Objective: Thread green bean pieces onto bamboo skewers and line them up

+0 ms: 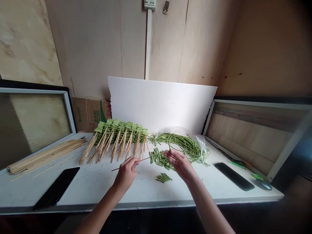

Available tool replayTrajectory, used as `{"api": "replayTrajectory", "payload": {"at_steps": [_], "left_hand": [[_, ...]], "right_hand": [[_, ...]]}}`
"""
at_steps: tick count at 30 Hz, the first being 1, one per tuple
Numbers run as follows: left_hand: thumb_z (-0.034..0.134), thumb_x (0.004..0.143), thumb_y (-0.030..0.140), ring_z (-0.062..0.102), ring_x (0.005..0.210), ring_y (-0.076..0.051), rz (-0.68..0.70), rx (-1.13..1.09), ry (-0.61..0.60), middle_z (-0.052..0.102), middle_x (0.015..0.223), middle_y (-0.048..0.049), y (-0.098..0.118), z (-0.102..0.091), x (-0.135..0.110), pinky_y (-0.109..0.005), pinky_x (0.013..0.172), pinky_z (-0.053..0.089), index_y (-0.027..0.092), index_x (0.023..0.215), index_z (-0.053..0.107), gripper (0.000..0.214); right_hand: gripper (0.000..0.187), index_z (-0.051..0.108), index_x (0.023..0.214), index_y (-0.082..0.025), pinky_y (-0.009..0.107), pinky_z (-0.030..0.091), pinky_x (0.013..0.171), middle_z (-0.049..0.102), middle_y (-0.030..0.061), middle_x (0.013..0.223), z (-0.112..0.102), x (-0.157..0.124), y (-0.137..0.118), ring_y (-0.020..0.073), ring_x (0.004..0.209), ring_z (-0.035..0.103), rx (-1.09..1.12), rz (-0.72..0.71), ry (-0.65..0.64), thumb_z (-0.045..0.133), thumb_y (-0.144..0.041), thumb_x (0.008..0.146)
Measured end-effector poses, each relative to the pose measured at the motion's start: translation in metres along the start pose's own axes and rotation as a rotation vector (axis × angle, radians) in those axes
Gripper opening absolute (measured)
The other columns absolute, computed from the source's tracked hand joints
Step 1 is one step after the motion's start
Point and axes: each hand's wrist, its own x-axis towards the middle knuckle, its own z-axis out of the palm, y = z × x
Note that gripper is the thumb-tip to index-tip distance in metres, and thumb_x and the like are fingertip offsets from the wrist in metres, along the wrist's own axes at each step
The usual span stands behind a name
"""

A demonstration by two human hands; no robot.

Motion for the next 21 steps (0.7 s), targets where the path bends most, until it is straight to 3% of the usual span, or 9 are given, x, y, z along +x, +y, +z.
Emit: {"api": "replayTrajectory", "payload": {"at_steps": [11, 21], "left_hand": [[0.045, 0.087, -0.004, 0.073, 0.08, -0.018, -0.013, -0.006, 0.013, 0.073, 0.086, -0.0055, -0.0016, 0.0005, -0.0015, -0.026, 0.075, 0.059, 0.018, 0.094, 0.07, 0.034], [0.042, 0.081, -0.008, 0.074, 0.078, -0.018, 0.01, 0.044, 0.043, 0.074, 0.084, -0.0051, -0.0027, 0.0015, -0.0027, -0.025, 0.071, 0.059, 0.018, 0.093, 0.07, 0.04]], "right_hand": [[0.034, 0.083, 0.089, -0.021, 0.03, 0.059, 0.071, 0.083, 0.0095, 0.098, 0.0048, 0.0013, 0.0037, 0.0277, 0.098, 0.077, -0.068, -0.083, 0.103, 0.093, -0.047, 0.068], [0.031, 0.083, 0.09, -0.023, 0.032, 0.057, 0.075, 0.083, 0.0098, 0.099, 0.0081, -0.0009, 0.0074, 0.0293, 0.102, 0.076, -0.104, -0.1, 0.104, 0.089, -0.048, 0.073]]}}
